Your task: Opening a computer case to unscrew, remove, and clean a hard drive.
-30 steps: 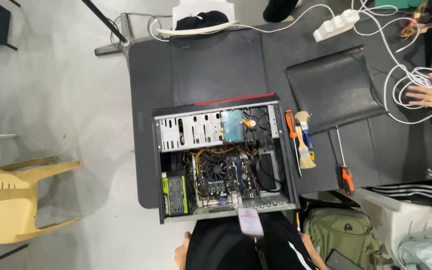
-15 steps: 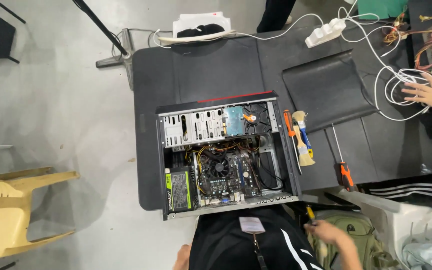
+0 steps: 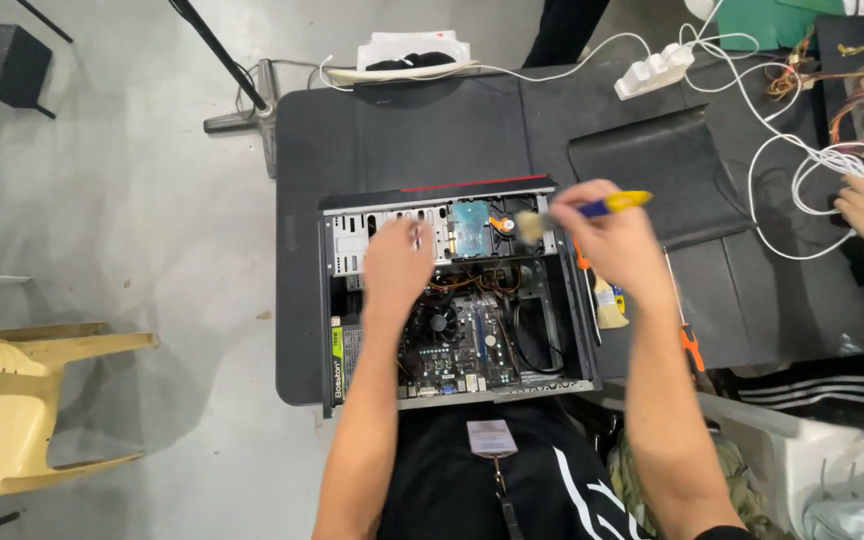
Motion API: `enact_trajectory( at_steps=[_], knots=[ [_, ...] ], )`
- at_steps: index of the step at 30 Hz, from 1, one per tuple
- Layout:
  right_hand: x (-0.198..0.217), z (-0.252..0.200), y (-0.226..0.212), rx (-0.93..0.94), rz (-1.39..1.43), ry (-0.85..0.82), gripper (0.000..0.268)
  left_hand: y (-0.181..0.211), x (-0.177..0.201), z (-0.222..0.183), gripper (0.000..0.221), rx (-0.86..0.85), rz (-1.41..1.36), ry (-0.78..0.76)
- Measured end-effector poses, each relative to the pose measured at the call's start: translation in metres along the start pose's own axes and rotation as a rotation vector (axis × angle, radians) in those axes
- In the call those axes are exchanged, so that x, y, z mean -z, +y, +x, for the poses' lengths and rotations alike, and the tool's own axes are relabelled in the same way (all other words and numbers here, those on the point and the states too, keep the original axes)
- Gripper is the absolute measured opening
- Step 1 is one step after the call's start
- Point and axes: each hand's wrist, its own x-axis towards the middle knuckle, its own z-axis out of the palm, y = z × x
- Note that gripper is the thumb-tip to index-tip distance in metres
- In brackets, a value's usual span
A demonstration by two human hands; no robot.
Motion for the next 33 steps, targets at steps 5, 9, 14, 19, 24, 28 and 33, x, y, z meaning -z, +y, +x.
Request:
enact_trajectory(
  at_steps=[5,9,14,19,24,28,33],
  knots=[
    [-0.085,0.018,0.013,0.2,-0.169,0.109,0.015,-0.022,-0.103,0.078,0.028,-0.503,-0.077,0.335],
    [-0.086,0.021,0.025,0.246,-0.025,0.055,0.013,-0.028,-0.117,0.074,0.026,-0.485,-0.285,0.394],
    [-0.08,0.025,0.012,0.294,-0.035,-0.094,0.019,-0.021,-0.11,0.076,0.036,-0.499,-0.287,0.45],
    [-0.085,0.039,0.024,0.377,-0.056,0.039,0.019,-0.031,-0.119,0.08,0.032,-0.523,-0.263,0.43],
    [-0.076,0.032,0.033,0.282,-0.03,0.056,0.01,-0.033,-0.124,0.079,0.032,-0.561,-0.256,0.424],
    [-0.066,0.03,0.024,0.339,-0.005,0.013,0.015,-0.042,-0.132,0.088,0.033,-0.556,-0.249,0.443],
    [-0.065,0.032,0.041,0.319,-0.025,0.11,0.015,-0.041,-0.127,0.088,0.031,-0.548,-0.318,0.415]
  ],
)
